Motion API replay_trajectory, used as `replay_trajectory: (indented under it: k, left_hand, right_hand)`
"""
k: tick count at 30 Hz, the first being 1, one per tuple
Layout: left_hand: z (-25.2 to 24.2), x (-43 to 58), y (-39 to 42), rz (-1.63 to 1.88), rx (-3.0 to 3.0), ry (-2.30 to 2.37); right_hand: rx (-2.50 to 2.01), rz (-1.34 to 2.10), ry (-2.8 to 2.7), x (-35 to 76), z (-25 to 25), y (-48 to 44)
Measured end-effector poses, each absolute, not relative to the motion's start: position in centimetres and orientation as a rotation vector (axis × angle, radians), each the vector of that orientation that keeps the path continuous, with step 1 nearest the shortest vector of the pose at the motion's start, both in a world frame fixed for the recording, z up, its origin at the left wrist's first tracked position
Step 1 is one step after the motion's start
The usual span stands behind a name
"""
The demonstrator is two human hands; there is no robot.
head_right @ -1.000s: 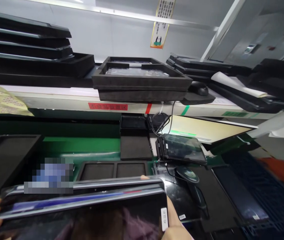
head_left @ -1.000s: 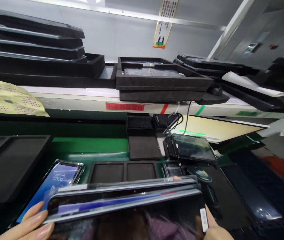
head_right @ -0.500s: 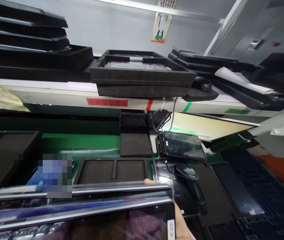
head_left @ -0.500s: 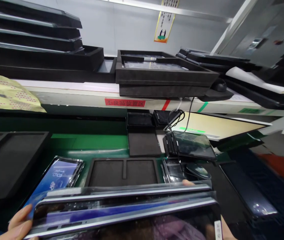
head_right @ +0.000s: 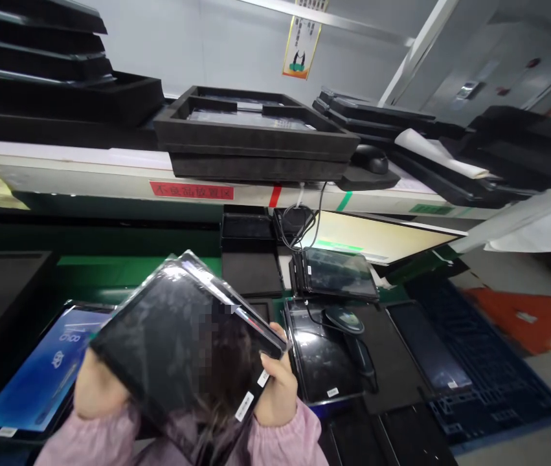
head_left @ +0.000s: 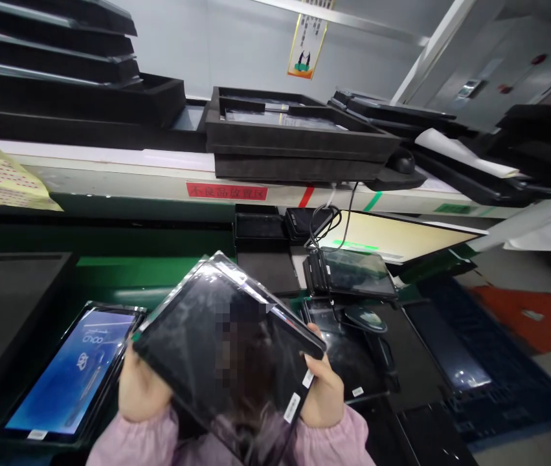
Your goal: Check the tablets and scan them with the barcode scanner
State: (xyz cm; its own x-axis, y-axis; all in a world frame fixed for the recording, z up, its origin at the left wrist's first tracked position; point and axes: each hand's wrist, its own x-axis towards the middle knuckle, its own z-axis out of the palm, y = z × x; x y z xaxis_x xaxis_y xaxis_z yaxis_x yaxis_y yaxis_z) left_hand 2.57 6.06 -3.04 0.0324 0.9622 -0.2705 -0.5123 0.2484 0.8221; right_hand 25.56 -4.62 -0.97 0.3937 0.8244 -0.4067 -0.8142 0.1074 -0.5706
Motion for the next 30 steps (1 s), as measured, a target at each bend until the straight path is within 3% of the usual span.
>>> replay_trajectory:
  k: [7, 11, 17, 21, 30]
  left_hand:
    - [-10.3, 4.7, 5.1, 1.125, 0.733, 1.097]
    - [-12.5, 0.5, 8.0, 0.982, 0.843, 1.053]
    - [-15.3, -5.5, 10.9, 0.897, 0.804, 1.344]
    - [-17.9, -6.4, 11.3, 0.994, 0.699, 1.489]
    - [-24.0, -4.6, 12.7, 0.842, 0.912, 1.549]
  right_hand:
    - [-0.919, 1.144, -0.032, 24.6, -7.1, -6.2]
    - [-1.054, 1.126, -0.072, 26.8, -11.4, -7.5]
    - [-1.118, 1.133, 0.099, 30.2, -16.9, -10.1]
    - [-1.119, 1.039, 0.184, 29.5, -19.5, -10.8]
    - [-1.277, 0.955, 0.115, 29.9, -22.8, -10.2]
